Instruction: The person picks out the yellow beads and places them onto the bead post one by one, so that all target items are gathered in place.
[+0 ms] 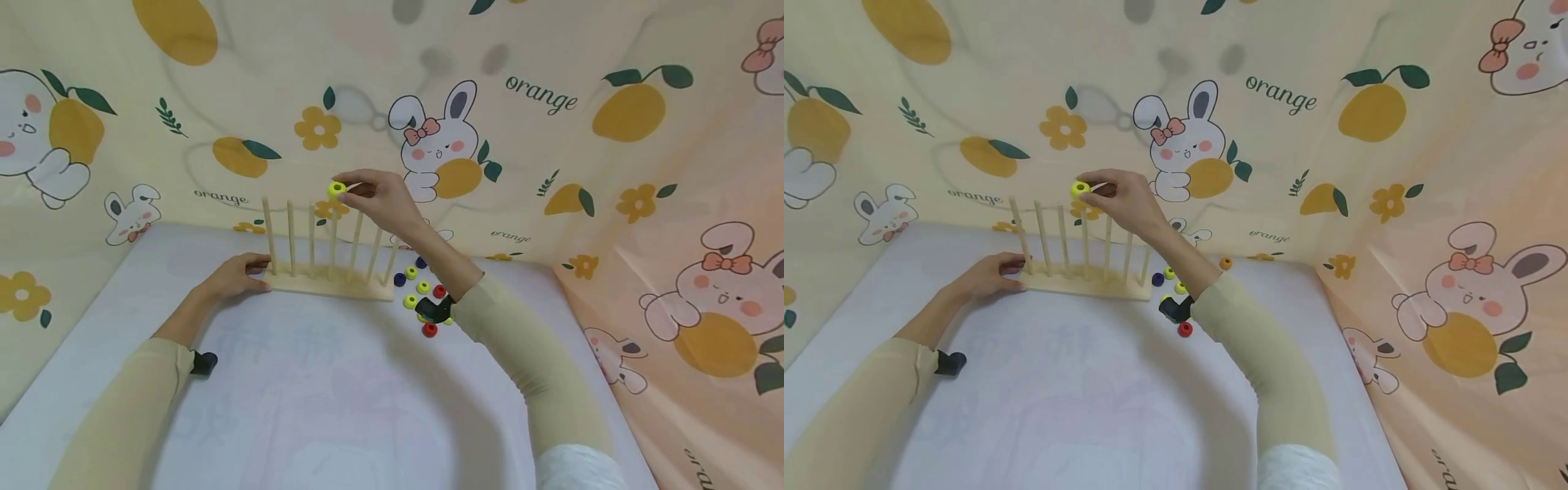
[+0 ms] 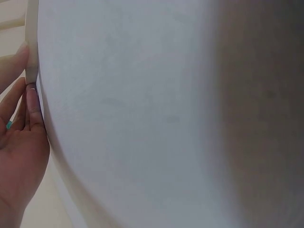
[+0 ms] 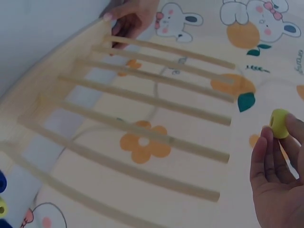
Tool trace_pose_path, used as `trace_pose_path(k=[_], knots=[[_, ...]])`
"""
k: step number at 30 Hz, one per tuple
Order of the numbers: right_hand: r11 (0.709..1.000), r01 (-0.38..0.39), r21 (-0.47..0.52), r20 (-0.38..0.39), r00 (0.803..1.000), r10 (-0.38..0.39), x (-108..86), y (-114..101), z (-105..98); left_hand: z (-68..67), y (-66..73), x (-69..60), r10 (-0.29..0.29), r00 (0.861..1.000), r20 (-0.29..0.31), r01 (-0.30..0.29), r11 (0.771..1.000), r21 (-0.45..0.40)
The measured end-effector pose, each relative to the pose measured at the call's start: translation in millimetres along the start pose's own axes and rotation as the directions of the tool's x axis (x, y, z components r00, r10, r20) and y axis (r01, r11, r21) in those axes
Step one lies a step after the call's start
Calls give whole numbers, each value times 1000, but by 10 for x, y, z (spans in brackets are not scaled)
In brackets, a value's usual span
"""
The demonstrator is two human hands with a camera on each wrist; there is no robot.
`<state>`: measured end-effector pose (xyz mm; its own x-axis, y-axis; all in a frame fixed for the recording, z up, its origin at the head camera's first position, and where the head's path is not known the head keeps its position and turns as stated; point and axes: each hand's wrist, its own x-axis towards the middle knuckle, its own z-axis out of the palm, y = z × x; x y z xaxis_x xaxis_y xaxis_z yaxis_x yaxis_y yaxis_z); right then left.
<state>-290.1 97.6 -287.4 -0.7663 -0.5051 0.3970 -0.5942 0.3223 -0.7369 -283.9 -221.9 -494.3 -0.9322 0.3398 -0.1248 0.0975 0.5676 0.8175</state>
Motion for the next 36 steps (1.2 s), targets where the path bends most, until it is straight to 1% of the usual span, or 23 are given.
trace_pose_path(k=[4,9,15,21,26,31,36], knots=[[1000,8,17,7,1000,-8,69,-9,86,4,11,-5,10,1000,-2,-10,1000,-4],[999,-16,32,23,1000,15,174,-31,201,0,23,-12,17,1000,3,-17,1000,-13],[999,-37,39,36,999,35,311,-41,327,-10,-1,0,18,1000,8,-18,1000,-16],[997,-74,4,59,996,74,412,-63,434,2,-30,8,25,1000,-4,-26,1000,-16],[997,-80,-9,81,993,80,482,-103,500,8,-45,16,6,1000,-17,-6,1000,-17],[997,-74,-7,103,992,75,551,-98,573,-4,-40,22,13,1000,0,-13,1000,-27],[997,-71,-33,127,989,75,599,-98,651,-17,-16,7,20,1000,10,-20,999,-26]])
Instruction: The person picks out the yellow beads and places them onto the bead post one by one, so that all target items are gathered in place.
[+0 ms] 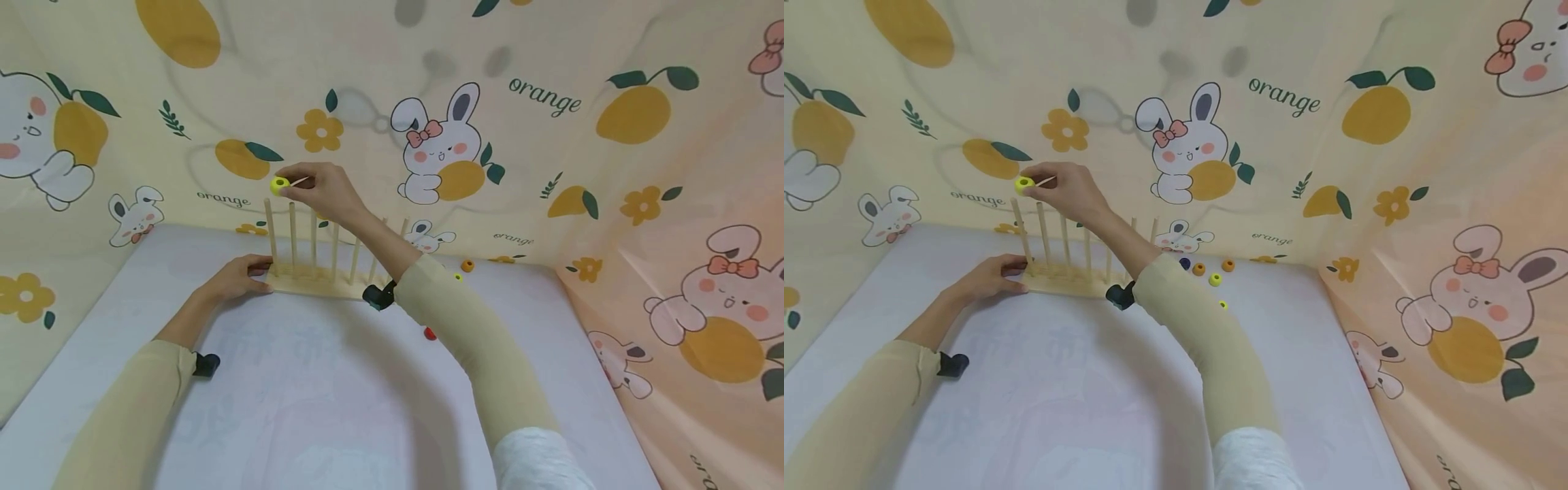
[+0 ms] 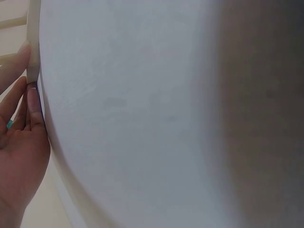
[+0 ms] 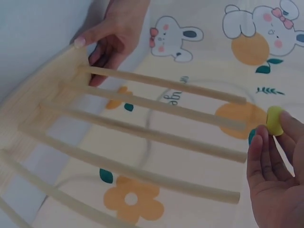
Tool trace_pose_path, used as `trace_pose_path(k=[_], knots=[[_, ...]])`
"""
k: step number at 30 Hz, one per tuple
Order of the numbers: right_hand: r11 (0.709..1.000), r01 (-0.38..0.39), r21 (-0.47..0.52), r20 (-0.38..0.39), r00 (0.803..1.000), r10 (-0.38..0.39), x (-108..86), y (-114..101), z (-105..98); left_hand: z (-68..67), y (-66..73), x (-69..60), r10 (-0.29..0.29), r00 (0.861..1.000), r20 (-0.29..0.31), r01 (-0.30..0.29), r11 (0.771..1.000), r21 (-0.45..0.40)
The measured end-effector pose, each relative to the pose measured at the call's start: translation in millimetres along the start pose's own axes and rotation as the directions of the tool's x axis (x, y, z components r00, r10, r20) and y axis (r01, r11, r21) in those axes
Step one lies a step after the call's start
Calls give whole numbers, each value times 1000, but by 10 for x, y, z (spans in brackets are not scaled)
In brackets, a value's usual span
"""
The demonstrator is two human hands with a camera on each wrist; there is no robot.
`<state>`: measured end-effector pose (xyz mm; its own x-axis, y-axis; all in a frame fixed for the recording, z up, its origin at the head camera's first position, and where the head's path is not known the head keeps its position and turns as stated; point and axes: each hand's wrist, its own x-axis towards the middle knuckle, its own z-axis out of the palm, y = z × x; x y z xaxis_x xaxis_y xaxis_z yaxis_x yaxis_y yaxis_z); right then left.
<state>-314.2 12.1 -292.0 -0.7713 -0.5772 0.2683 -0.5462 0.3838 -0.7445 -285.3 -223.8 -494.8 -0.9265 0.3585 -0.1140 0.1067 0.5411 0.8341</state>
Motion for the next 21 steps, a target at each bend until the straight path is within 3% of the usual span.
trace_pose_path(k=[8,21], knots=[[998,-35,-43,40,999,36,121,-9,105,-4,-14,0,-17,1000,6,17,1000,-3],[991,-72,-117,83,993,82,151,11,193,0,29,-15,-9,1000,0,9,1000,22]])
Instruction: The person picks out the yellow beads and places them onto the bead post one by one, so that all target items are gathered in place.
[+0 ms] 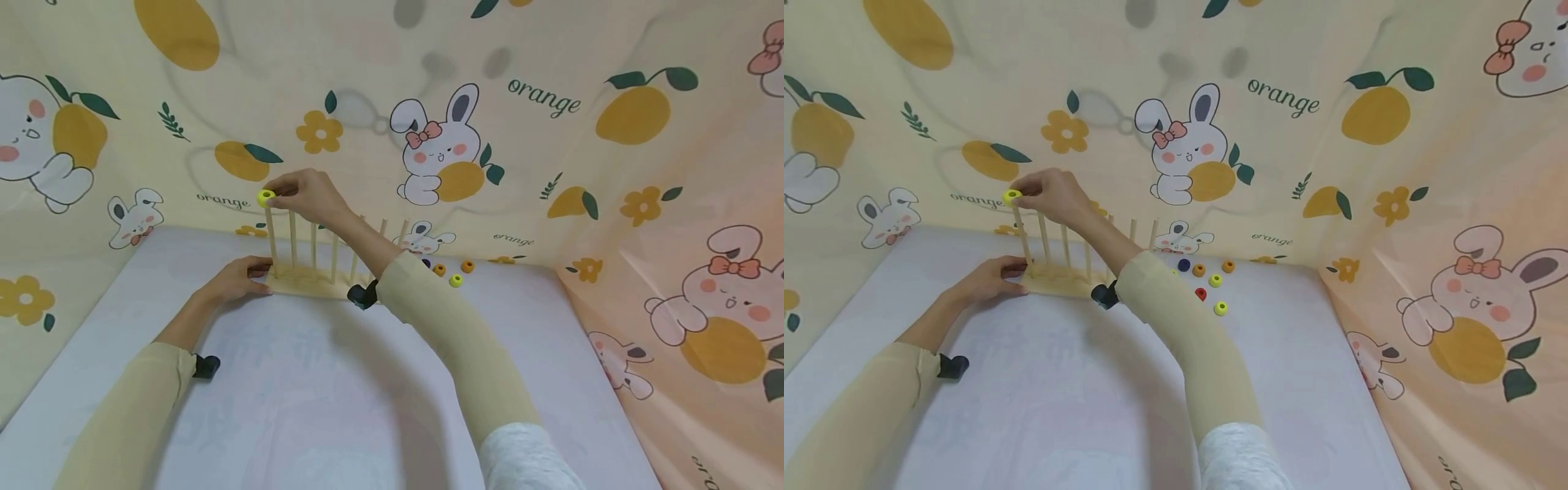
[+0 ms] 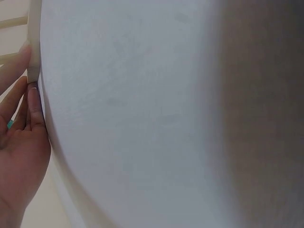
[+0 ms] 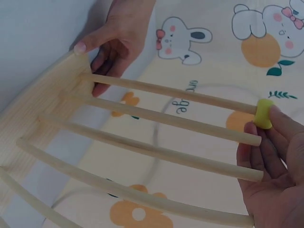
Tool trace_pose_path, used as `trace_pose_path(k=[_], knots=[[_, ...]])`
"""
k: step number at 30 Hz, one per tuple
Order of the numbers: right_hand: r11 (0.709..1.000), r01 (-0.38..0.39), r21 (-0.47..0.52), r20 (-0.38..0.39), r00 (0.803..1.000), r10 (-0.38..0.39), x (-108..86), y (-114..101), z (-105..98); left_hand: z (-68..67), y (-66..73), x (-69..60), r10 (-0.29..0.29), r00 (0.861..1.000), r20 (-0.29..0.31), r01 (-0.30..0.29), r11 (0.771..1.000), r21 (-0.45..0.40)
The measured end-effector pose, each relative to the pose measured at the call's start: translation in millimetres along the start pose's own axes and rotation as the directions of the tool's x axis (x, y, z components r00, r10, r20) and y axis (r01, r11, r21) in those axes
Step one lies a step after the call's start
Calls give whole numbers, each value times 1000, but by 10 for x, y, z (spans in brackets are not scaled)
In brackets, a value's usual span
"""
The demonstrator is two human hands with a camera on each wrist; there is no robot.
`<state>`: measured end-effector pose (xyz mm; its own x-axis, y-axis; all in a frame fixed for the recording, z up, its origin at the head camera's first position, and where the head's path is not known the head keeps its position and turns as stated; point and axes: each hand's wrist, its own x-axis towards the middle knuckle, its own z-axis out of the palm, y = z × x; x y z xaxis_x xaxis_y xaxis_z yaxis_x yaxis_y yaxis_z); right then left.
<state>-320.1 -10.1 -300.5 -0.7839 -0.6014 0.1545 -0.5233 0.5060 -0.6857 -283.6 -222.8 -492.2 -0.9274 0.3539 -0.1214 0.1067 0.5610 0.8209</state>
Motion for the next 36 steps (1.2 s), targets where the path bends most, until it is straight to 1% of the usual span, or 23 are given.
trace_pose_path(k=[6,10,15,18,24,28,36], knots=[[999,-37,16,24,999,37,1,38,-2,19,2,10,-2,1000,3,2,1000,12],[999,-48,18,29,998,48,10,52,-11,25,4,13,2,1000,0,-2,1000,11],[999,-41,28,15,999,40,-5,59,-33,27,-26,22,-21,1000,-4,21,999,28],[999,-22,42,2,1000,22,-31,60,-64,19,-40,30,-43,999,0,43,999,28],[997,11,80,-38,999,-8,-135,99,-178,7,-28,39,-60,998,7,59,998,22],[992,9,128,-64,998,-1,-216,165,-272,10,-16,35,-64,998,6,63,998,27],[975,12,220,-127,992,16,-429,341,-489,18,-8,28,-39,999,13,39,999,21]])
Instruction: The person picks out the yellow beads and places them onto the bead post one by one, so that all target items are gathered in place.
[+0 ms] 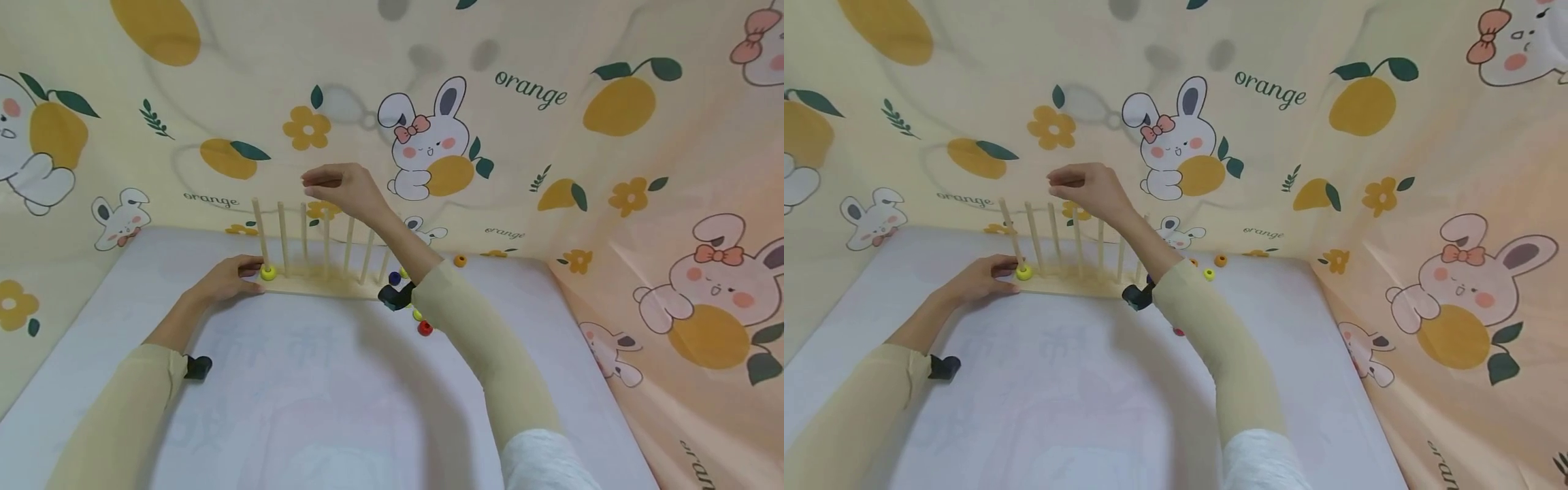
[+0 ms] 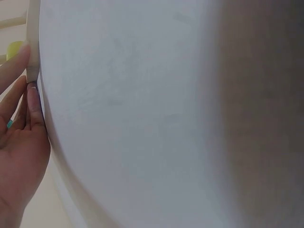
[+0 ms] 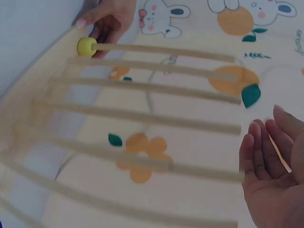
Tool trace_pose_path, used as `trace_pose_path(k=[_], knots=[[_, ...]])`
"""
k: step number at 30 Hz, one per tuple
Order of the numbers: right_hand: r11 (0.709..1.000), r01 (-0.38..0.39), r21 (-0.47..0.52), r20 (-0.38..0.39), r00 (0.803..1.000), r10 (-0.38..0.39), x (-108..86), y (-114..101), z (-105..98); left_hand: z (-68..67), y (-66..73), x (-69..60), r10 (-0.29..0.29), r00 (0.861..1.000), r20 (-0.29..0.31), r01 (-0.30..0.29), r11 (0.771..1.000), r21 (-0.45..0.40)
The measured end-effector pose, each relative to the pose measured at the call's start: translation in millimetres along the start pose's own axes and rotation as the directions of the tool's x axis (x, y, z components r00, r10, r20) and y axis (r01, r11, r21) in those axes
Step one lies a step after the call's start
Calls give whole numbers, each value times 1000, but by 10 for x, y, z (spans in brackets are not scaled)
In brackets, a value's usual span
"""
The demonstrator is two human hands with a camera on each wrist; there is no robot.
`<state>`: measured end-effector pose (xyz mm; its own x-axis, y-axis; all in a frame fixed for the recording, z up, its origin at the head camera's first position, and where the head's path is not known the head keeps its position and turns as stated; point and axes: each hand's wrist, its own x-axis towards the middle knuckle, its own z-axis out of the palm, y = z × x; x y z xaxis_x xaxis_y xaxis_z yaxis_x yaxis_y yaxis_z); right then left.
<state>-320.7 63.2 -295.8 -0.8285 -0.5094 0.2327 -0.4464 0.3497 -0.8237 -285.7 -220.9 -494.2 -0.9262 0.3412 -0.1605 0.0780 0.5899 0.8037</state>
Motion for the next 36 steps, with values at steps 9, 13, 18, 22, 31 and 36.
trace_pose_path(k=[9,13,18,22,31,36], knots=[[1000,-5,22,-68,998,6,-322,17,-339,-18,-30,-10,11,1000,3,-11,1000,-14],[1000,-31,-4,-82,996,30,-442,50,-467,-26,-24,-11,19,1000,1,-19,1000,-15],[998,-52,-32,-97,994,49,-552,241,-588,-7,-13,-26,12,1000,9,-12,1000,-28],[998,-51,-47,-108,993,46,-667,301,-665,-3,-32,-15,15,1000,6,-14,999,-30],[990,-104,-100,-154,984,88,-949,435,-838,-9,-28,-6,0,1000,5,0,1000,-31],[982,-124,-140,-183,978,98,-1093,534,-931,-17,1,-19,-1,1000,3,1,1000,-25]])
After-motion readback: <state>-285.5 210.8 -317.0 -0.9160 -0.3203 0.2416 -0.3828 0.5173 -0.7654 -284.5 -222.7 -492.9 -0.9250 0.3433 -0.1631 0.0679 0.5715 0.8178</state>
